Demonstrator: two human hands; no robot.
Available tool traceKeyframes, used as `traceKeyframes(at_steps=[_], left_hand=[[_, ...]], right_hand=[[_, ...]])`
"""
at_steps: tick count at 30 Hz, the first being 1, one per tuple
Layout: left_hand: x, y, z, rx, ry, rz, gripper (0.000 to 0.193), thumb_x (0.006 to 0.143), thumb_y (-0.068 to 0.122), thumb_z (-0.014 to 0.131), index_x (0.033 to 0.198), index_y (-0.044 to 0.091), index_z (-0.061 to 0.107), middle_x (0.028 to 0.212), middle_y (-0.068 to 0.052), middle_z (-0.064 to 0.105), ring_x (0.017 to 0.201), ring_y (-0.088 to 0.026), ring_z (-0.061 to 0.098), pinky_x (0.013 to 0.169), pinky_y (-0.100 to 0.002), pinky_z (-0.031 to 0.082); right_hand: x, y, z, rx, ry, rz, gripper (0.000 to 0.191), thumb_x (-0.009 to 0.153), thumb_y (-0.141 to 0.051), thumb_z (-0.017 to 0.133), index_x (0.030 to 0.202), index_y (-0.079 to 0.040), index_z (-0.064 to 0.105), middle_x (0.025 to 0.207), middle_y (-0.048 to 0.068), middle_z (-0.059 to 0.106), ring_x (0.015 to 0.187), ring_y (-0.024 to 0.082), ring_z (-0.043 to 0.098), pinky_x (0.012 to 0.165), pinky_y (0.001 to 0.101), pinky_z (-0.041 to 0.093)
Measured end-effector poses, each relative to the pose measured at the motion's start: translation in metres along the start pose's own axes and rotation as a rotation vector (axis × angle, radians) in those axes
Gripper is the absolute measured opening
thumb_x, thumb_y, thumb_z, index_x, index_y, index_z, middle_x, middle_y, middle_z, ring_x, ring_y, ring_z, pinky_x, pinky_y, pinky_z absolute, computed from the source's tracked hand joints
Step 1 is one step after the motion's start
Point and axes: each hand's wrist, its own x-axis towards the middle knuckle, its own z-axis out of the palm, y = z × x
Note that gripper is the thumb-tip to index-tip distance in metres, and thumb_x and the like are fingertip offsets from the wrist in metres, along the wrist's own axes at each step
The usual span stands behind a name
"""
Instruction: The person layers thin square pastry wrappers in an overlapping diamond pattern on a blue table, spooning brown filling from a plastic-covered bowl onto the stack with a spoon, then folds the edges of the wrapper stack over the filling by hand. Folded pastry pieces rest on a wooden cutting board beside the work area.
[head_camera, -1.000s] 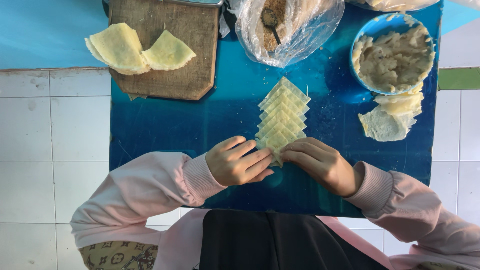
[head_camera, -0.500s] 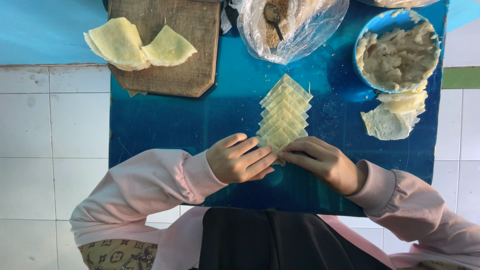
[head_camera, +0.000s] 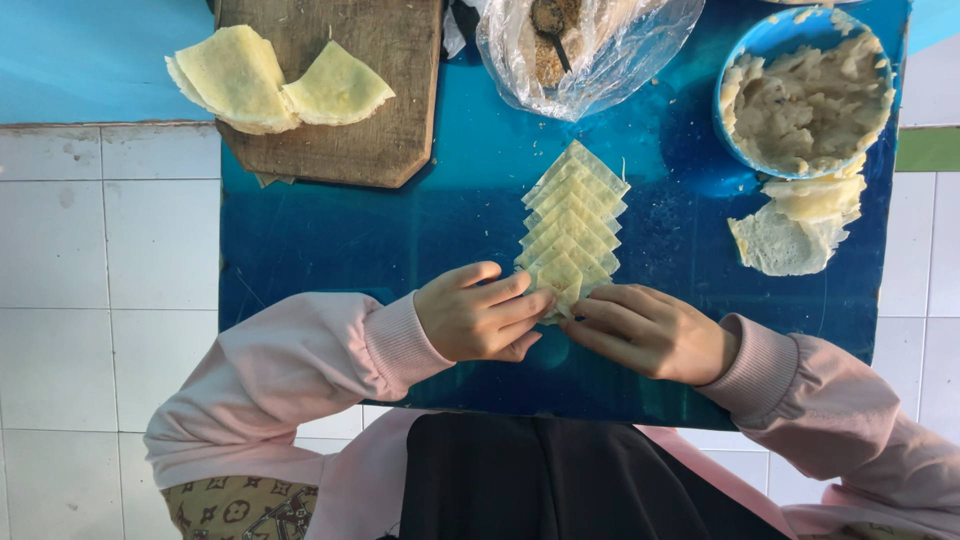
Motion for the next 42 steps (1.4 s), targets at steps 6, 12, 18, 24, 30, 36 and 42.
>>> traceKeyframes(at_steps=[6,12,18,24,30,36,42], left_hand=[[-0.001,0.000,0.001,-0.010,0.016,-0.027,0.041,0.100,0.052,0.068,0.104,0.012,0.079,0.120,0.002,0.068,0.111,-0.017,0.058,0.090,-0.032,0.042],[0.002,0.004,0.003,0.009,0.056,-0.056,0.028,0.099,0.042,0.075,0.103,0.014,0.078,0.115,0.005,0.069,0.108,-0.016,0.061,0.090,-0.031,0.042],[0.010,0.005,0.000,-0.045,0.094,-0.146,0.015,0.097,0.030,0.080,0.098,0.015,0.077,0.106,0.007,0.069,0.098,-0.012,0.061,0.087,-0.031,0.041],[0.015,0.004,-0.003,-0.205,0.088,-0.281,0.012,0.093,0.024,0.082,0.097,0.016,0.074,0.104,0.007,0.069,0.092,-0.012,0.061,0.082,-0.032,0.040],[0.014,0.006,-0.002,-0.140,0.079,-0.278,0.014,0.094,0.023,0.080,0.105,0.016,0.075,0.107,0.007,0.069,0.096,-0.012,0.061,0.084,-0.030,0.040],[0.009,0.007,-0.004,0.039,0.084,-0.186,0.013,0.096,0.028,0.079,0.104,0.017,0.077,0.108,0.007,0.069,0.098,-0.013,0.060,0.084,-0.030,0.040],[0.004,0.009,-0.006,-0.038,0.076,-0.253,0.017,0.092,0.033,0.079,0.105,0.022,0.079,0.110,0.006,0.068,0.099,-0.017,0.060,0.086,-0.034,0.041]], right_hand=[[0.004,-0.004,-0.001,0.003,0.040,0.055,0.035,0.078,-0.007,0.074,0.112,0.004,0.071,0.103,0.015,0.071,0.095,0.029,0.072,0.081,0.0384,0.059],[0.013,-0.007,0.000,0.157,0.103,0.270,0.026,0.083,-0.005,0.081,0.105,0.001,0.069,0.099,0.012,0.069,0.085,0.028,0.068,0.073,0.0373,0.055],[0.018,-0.007,-0.001,0.198,0.115,0.371,0.024,0.081,-0.006,0.081,0.101,-0.001,0.069,0.097,0.011,0.068,0.085,0.028,0.066,0.074,0.0369,0.054],[0.019,-0.007,-0.002,0.162,0.114,0.360,0.026,0.082,-0.007,0.080,0.104,0.000,0.068,0.099,0.012,0.068,0.087,0.028,0.066,0.076,0.0372,0.054],[0.016,-0.002,-0.001,0.142,0.046,0.291,0.029,0.082,-0.008,0.078,0.108,0.000,0.068,0.104,0.011,0.067,0.093,0.028,0.065,0.081,0.0379,0.054],[0.010,-0.002,-0.003,0.109,0.011,0.274,0.038,0.077,-0.005,0.074,0.114,0.000,0.068,0.107,0.012,0.066,0.094,0.028,0.064,0.083,0.0382,0.055],[0.004,-0.003,-0.005,0.083,0.023,0.307,0.041,0.074,-0.005,0.074,0.116,-0.006,0.072,0.110,0.011,0.067,0.096,0.028,0.064,0.082,0.0374,0.055]])
